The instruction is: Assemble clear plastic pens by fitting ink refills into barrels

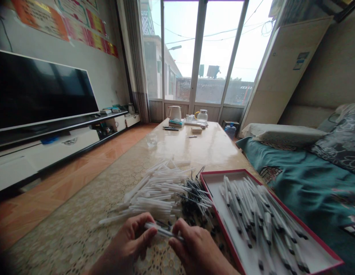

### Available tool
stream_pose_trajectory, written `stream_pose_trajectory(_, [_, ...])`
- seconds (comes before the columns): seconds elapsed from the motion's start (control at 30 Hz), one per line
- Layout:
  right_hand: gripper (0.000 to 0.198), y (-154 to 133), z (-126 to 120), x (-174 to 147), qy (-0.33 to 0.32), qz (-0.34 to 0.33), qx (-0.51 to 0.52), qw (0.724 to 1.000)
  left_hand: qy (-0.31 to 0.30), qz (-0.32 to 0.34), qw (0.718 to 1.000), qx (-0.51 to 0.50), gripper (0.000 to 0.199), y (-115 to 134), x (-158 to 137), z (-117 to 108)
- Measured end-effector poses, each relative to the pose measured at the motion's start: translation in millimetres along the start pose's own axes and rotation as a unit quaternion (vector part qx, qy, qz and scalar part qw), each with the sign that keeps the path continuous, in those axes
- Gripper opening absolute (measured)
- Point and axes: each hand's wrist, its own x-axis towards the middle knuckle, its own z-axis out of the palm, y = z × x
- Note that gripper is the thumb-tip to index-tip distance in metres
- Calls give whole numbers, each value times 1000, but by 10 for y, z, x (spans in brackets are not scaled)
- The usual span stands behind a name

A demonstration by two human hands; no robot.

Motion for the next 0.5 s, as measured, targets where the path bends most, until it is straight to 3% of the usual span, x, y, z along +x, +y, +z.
stream_pose_trajectory(0.17, [45,39,74,16,-69,-12,84,994,-50,8,994,100,43,22,-27,16])
stream_pose_trajectory(0.27, [51,85,190,37,-49,-19,79,995,-53,-23,996,74,48,-14,-8,45])
stream_pose_trajectory(0.37, [44,113,315,71,-3,-50,20,999,-2,-53,998,25,51,-67,17,90])
stream_pose_trajectory(0.5, [14,80,359,105,49,-66,-172,982,80,-61,995,17,54,-116,48,120])
